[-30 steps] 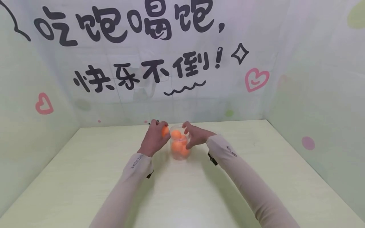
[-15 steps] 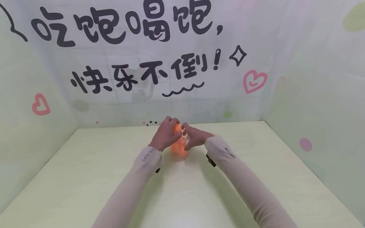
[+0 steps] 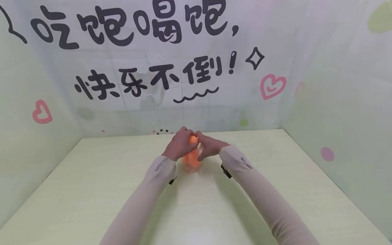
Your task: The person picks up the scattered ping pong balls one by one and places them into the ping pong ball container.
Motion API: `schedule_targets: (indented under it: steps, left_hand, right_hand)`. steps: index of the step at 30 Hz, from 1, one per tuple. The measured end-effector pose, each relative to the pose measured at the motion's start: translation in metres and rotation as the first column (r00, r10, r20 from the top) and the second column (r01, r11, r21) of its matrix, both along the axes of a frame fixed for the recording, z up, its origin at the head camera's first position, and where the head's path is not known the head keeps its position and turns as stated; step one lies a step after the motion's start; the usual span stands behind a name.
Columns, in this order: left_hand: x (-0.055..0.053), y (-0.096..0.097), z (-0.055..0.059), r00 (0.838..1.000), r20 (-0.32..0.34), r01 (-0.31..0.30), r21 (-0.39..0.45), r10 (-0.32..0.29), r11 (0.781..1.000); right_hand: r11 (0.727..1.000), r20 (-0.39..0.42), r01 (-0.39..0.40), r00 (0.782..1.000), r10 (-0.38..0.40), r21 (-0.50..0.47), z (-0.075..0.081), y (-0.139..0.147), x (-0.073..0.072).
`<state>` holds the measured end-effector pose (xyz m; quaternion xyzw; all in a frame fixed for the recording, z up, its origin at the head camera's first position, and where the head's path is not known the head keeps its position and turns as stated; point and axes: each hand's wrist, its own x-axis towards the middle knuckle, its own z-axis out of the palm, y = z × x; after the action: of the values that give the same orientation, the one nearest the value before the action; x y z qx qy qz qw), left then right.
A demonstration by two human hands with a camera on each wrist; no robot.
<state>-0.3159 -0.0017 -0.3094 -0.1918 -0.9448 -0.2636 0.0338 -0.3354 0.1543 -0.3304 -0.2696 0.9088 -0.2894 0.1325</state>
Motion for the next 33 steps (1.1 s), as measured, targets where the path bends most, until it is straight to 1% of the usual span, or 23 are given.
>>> schedule_targets:
  steps: [8, 11, 15, 18, 22, 28, 33]
  left_hand:
    - [-0.0001, -0.0008, -0.0006, 1.0, 0.009, 0.011, -0.027, -0.011, 1.0]
    - [0.0003, -0.0013, -0.0003, 1.0, 0.011, 0.013, -0.03, -0.013, 0.999]
    - [0.0021, -0.0024, 0.0003, 1.0, 0.014, 0.021, -0.02, -0.02, 1.0]
    - [0.0034, -0.003, 0.0003, 0.999, 0.018, 0.027, -0.007, -0.027, 1.0]
    - [0.0041, -0.0029, -0.0001, 0.999, 0.008, 0.032, -0.008, -0.032, 0.999]
    - [0.0046, -0.0031, 0.0003, 1.0, 0.016, 0.022, -0.014, -0.022, 1.0]
    - [0.0052, -0.0037, 0.0014, 1.0, 0.019, 0.02, -0.011, -0.019, 1.0]
  right_hand:
    - [1.0, 0.022, 0.009, 1.0, -0.009, 0.001, 0.0011, -0.0024, 0.0029]
    - [1.0, 0.012, 0.001, 1.0, -0.001, -0.004, 0.0013, -0.0024, 0.0033]
    - [1.0, -0.001, 0.001, 1.0, -0.001, -0.007, 0.0018, -0.0012, 0.0037]
    - [1.0, 0.012, 0.003, 1.0, -0.003, -0.013, 0.0026, -0.0007, 0.0045]
    - [1.0, 0.032, 0.0, 0.999, 0.001, -0.028, 0.0034, -0.0006, 0.0057]
    - [0.999, 0.04, 0.001, 0.999, 0.001, -0.038, 0.003, -0.0001, 0.0059]
    - [1.0, 0.032, 0.002, 0.999, -0.001, -0.024, 0.0027, -0.0003, 0.0054]
